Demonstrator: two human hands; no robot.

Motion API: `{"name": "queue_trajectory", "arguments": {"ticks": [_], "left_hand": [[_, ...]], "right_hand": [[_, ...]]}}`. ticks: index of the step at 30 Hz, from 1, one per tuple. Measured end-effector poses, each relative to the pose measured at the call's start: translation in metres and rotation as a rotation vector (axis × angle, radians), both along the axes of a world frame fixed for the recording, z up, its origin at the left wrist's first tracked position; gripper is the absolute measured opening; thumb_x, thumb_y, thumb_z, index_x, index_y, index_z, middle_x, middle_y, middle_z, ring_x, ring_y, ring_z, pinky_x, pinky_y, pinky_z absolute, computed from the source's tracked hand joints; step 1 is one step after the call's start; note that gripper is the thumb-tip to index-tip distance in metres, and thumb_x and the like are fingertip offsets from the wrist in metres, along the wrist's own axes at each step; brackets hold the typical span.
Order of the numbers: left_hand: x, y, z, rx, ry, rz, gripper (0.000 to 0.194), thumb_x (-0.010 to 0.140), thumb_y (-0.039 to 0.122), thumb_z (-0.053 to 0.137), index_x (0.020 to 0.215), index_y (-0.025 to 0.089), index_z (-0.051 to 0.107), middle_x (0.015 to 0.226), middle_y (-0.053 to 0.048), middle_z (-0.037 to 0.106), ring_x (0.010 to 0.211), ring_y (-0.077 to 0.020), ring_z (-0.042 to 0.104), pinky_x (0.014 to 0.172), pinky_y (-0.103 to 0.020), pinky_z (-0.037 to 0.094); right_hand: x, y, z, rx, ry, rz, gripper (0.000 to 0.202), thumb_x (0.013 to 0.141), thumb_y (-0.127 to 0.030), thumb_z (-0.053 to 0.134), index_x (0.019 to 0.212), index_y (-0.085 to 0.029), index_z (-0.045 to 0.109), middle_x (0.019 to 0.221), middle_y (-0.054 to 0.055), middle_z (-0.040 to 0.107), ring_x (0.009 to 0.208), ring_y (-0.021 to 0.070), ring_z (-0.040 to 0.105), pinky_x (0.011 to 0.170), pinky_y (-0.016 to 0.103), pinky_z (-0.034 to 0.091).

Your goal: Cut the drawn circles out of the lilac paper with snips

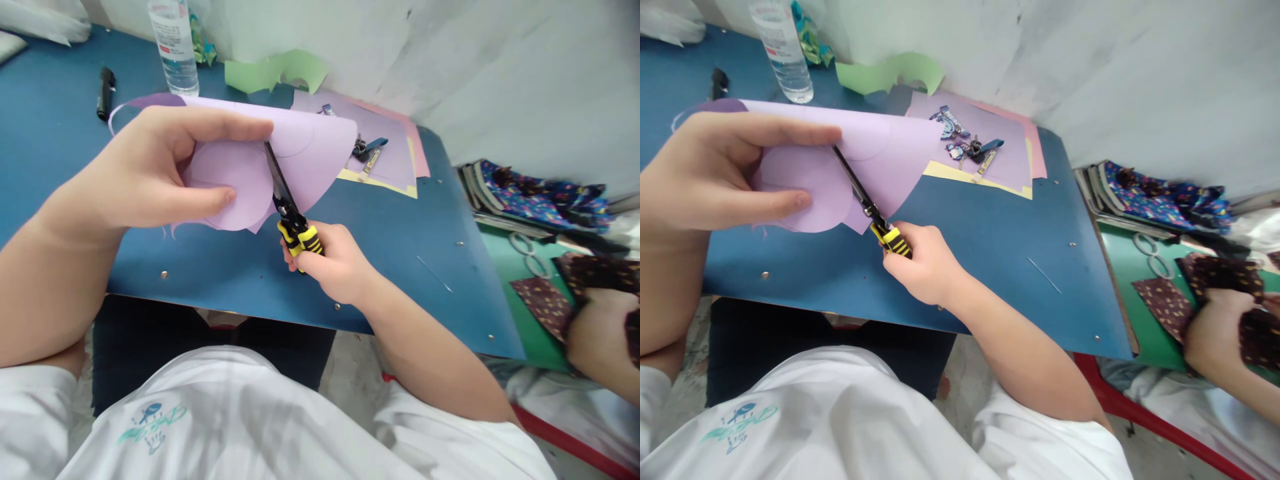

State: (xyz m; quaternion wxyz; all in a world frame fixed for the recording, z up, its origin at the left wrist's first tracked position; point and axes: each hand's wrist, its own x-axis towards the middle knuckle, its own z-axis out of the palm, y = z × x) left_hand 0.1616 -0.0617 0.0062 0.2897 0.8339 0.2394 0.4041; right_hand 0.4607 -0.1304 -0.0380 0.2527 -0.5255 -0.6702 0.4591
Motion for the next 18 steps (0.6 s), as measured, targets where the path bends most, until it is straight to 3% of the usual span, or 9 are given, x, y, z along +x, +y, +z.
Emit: {"name": "queue_trajectory", "arguments": {"ticks": [10,15,18], "left_hand": [[-0.008,0.000,0.000,-0.004,0.021,0.005,0.078,0.074,0.020,0.099,0.151,0.026,0.084,0.134,-0.008,0.088,0.099,-0.0239,0.085,0.065,-0.019,0.065],[-0.009,-0.001,0.005,-0.056,0.034,-0.030,0.076,0.079,0.019,0.098,0.153,0.026,0.082,0.141,-0.007,0.086,0.115,-0.0252,0.084,0.076,-0.016,0.067],[-0.011,0.001,0.005,-0.060,0.042,-0.038,0.079,0.076,0.021,0.101,0.153,0.026,0.083,0.135,-0.008,0.087,0.100,-0.0235,0.084,0.069,-0.019,0.067]], "right_hand": [[-0.002,-0.001,0.006,0.011,-0.035,0.013,0.016,0.069,-0.038,0.060,0.077,-0.025,0.066,0.068,-0.002,0.063,0.071,0.0211,0.057,0.072,0.040,0.045],[-0.002,0.000,0.007,0.025,-0.048,0.021,0.015,0.068,-0.038,0.060,0.075,-0.026,0.065,0.067,-0.002,0.062,0.070,0.0206,0.056,0.072,0.040,0.045],[-0.001,0.000,0.006,0.030,-0.056,0.024,0.014,0.069,-0.038,0.060,0.074,-0.026,0.065,0.066,-0.002,0.063,0.069,0.0207,0.056,0.073,0.040,0.046]]}}
